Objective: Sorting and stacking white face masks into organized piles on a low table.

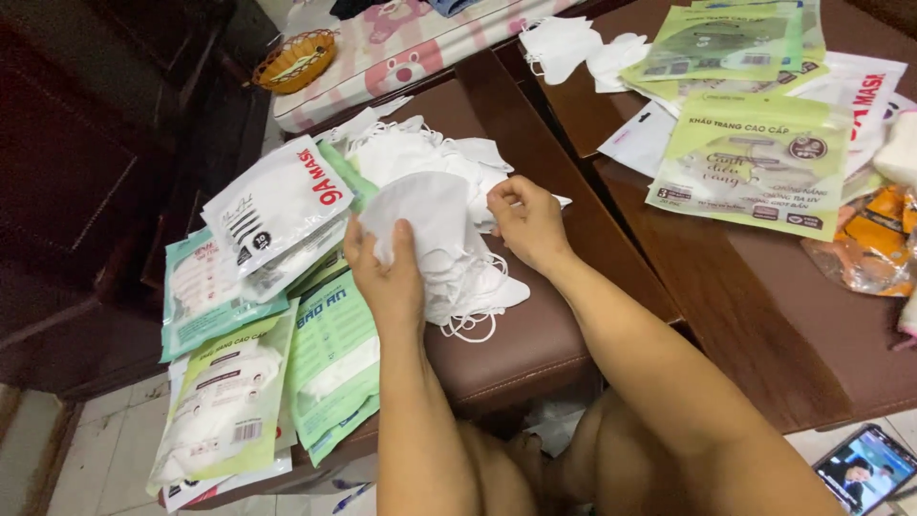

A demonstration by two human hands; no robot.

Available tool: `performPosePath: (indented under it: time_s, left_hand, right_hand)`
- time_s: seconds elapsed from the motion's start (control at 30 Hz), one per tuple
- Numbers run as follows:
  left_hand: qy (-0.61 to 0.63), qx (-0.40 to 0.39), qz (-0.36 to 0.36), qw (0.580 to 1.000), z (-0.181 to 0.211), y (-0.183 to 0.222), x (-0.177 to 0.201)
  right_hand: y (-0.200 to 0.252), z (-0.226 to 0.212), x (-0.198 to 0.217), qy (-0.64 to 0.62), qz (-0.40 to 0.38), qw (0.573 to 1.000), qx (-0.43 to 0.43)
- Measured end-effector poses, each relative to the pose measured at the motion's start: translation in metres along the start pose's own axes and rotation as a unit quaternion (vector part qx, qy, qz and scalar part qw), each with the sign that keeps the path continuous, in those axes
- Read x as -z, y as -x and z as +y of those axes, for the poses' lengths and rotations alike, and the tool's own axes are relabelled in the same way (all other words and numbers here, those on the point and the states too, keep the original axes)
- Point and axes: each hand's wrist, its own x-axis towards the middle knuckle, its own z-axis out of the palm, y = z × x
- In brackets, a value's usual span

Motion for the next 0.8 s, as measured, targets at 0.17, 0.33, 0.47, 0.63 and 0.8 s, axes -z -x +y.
performPosePath:
  time_s: [0.17, 0.33, 0.47, 0.63, 0.8]
  left_hand:
    - [0.068, 0.074, 0.14, 0.985, 0.059, 0.0, 0.009]
    - [0.19, 0.181, 0.167, 0.95, 0.06, -0.005, 0.02]
    - [0.193, 0.209, 0.144, 0.948, 0.052, -0.007, 0.021]
    - [0.168, 0.205, 0.141, 0.954, 0.055, -0.006, 0.02]
    - [0.088, 0.199, 0.145, 0.965, 0.06, -0.008, 0.02]
  right_hand:
    - [0.012, -0.007, 0.002, 0.21, -0.055, 0.973, 0.075]
    - [0.02, -0.024, -0.001, 0.267, -0.141, 0.951, 0.063]
    - [0.007, 0.006, -0.011, 0.239, -0.113, 0.964, 0.023]
    - [-0.008, 0.035, -0.013, 0.139, -0.058, 0.988, 0.022]
    - [-0.002, -0.012, -0.002, -0.089, 0.036, 0.995, 0.032]
